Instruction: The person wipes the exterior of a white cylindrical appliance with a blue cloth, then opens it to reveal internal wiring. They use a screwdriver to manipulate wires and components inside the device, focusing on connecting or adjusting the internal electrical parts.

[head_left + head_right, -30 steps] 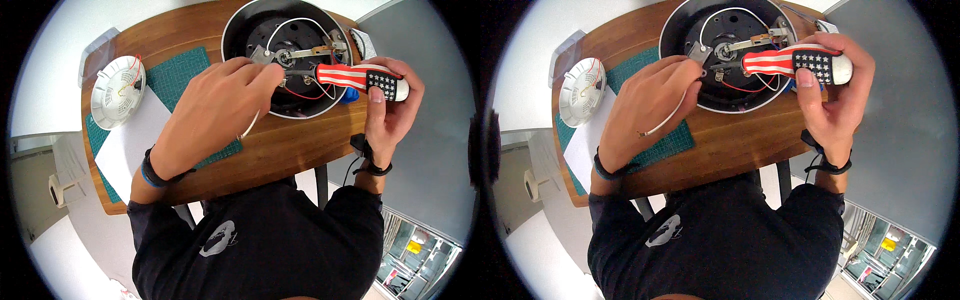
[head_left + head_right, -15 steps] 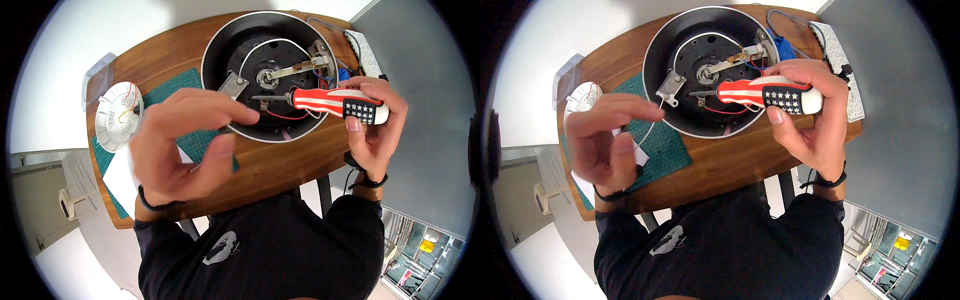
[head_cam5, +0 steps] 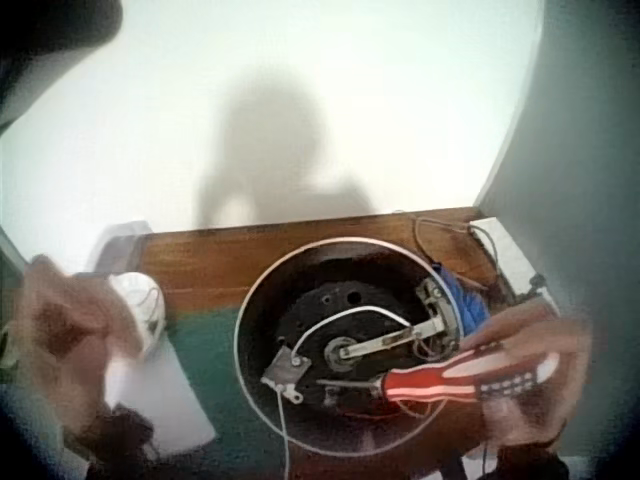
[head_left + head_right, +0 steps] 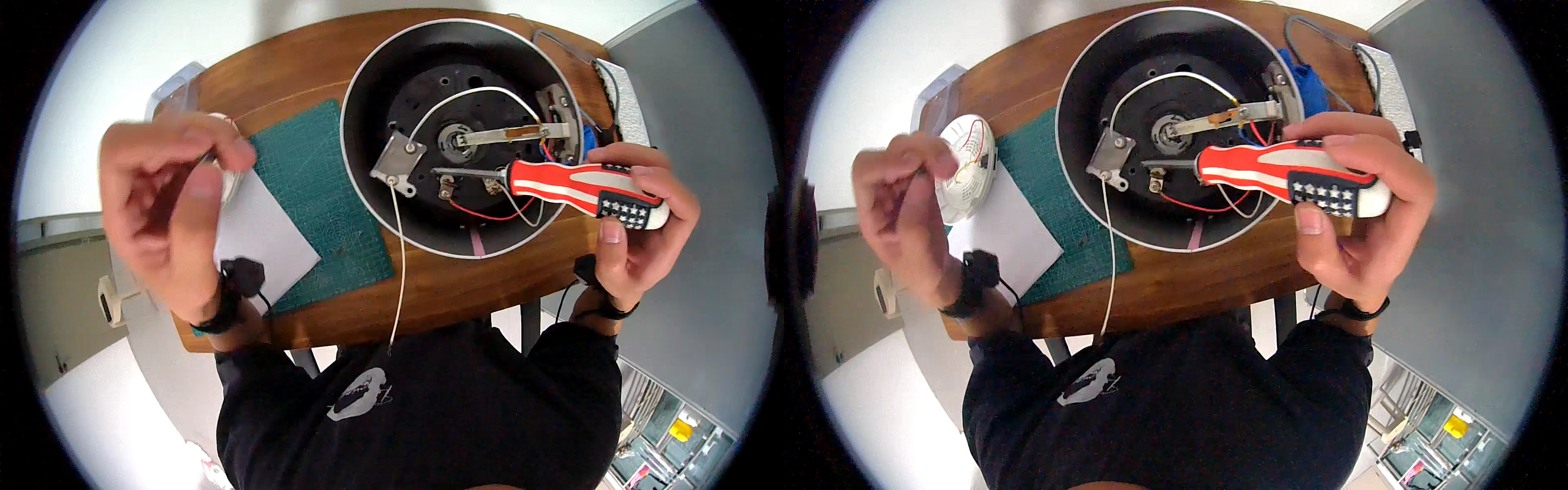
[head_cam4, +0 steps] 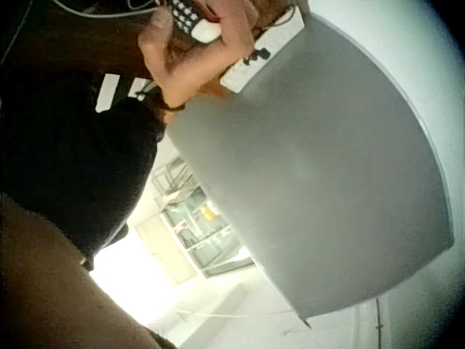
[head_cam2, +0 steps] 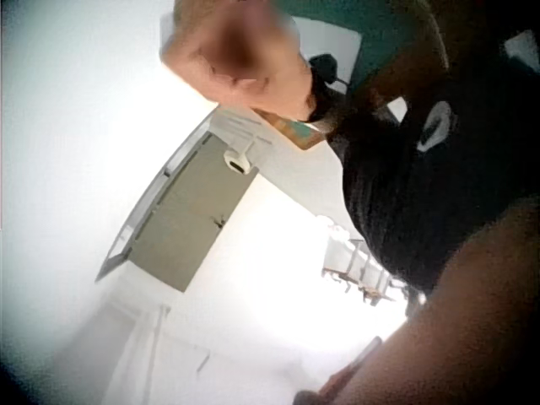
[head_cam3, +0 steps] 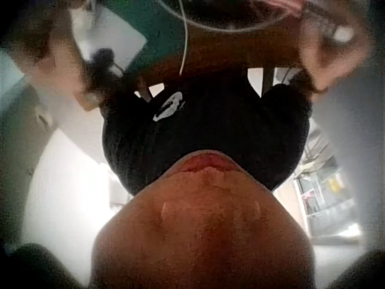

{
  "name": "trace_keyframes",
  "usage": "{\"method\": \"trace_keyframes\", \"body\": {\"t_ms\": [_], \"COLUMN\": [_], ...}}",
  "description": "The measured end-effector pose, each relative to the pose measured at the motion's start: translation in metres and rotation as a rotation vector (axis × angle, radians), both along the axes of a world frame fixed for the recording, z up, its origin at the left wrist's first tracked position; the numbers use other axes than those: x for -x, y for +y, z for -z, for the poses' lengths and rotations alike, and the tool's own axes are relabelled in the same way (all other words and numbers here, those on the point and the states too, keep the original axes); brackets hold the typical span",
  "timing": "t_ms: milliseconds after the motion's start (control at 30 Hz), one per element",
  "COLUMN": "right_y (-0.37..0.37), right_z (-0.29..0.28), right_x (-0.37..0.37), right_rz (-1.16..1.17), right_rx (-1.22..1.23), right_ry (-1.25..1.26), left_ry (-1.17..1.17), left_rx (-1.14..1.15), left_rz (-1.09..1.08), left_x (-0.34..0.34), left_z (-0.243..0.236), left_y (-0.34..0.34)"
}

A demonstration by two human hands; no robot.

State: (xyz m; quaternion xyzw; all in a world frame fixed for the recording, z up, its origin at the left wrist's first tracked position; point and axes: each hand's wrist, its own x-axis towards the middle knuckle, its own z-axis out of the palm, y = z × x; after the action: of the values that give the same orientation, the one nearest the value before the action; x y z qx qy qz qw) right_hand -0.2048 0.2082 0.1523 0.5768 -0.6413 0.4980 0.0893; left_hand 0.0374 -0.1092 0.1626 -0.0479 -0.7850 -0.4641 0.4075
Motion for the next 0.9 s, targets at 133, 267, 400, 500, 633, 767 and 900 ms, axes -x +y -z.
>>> {"method": "trace_keyframes", "body": {"t_ms": [133, 267, 400, 500, 633, 767, 900], "right_y": [-0.004, -0.003, -0.005, -0.025, -0.034, -0.030, -0.046], "right_z": [0.004, 0.004, 0.003, -0.016, 0.000, 0.004, -0.020], "right_x": [0.002, 0.008, 0.012, -0.023, 0.016, 0.031, -0.037], "right_rz": [0.032, 0.029, 0.044, 0.320, -0.059, -0.135, 0.550], "right_rx": [-0.008, 0.025, 0.050, -0.075, 0.178, 0.211, -0.056], "right_ry": [0.009, 0.032, 0.075, 0.096, 0.180, 0.207, 0.125], "left_ry": [-0.345, -0.645, -0.800, -0.803, -0.782, -0.751, -0.752], "left_rx": [0.080, 0.364, 0.459, 0.439, 0.471, 0.512, 0.525], "left_rz": [-0.176, -0.084, 0.055, 0.076, 0.121, 0.112, 0.178], "left_x": [0.005, 0.004, -0.008, -0.014, -0.013, -0.013, -0.013], "left_z": [0.025, 0.050, 0.102, 0.132, 0.140, 0.144, 0.126], "left_y": [-0.019, -0.039, -0.040, -0.027, -0.021, -0.019, -0.002]}}
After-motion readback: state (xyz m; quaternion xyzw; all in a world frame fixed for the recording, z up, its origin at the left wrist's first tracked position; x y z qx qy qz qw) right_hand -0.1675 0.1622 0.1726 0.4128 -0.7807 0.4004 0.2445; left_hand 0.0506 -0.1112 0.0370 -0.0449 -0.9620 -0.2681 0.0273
